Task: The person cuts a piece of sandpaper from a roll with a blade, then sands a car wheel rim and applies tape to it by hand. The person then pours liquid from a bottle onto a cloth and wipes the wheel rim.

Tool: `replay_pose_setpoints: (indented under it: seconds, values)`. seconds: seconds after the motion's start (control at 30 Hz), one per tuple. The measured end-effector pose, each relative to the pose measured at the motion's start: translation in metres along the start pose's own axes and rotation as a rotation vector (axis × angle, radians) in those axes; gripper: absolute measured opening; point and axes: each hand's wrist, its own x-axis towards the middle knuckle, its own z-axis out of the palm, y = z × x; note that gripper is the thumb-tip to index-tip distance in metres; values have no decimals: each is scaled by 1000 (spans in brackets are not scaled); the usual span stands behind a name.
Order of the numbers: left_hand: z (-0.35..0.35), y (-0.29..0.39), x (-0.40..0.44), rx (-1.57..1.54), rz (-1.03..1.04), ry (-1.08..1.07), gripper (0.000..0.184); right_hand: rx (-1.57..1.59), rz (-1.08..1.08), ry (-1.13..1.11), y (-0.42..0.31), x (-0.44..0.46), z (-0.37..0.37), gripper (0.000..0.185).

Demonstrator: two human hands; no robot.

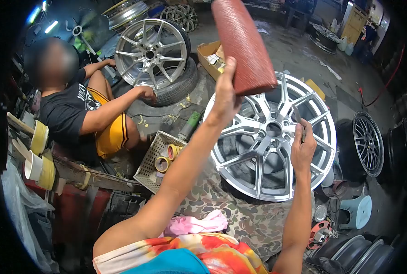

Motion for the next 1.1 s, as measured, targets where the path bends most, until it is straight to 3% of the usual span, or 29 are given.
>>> replay_pose_setpoints:
  seconds: [0.13, 0.5, 0.7, 0.73, 0.83, 0.93, 1.1]
  values:
    - [0, -37, -26, 8, -152, -71, 59, -20, 163, -46, 1, -1, -9, 29]
    - [-14, -51, -43, -10, -262, -113, 55, -49, 130, -17, 6, 2, -10, 26]
    - [-15, -44, -44, -3, -317, -16, 55, -125, 14, 39, 19, 2, -6, 25]
    - [-22, -50, -43, 68, -317, -45, 68, -174, -65, 79, 32, 1, -5, 26]
    - [-24, -52, -39, 28, -341, -40, 66, -103, 167, -14, 16, 2, -10, 25]
    - [-9, -43, -41, -16, -355, 13, 54, -40, 76, 39, 20, 2, -9, 21]
    - [6, -31, -46, -7, -353, 8, 58, -14, 67, 33, 5, 3, -16, 17]
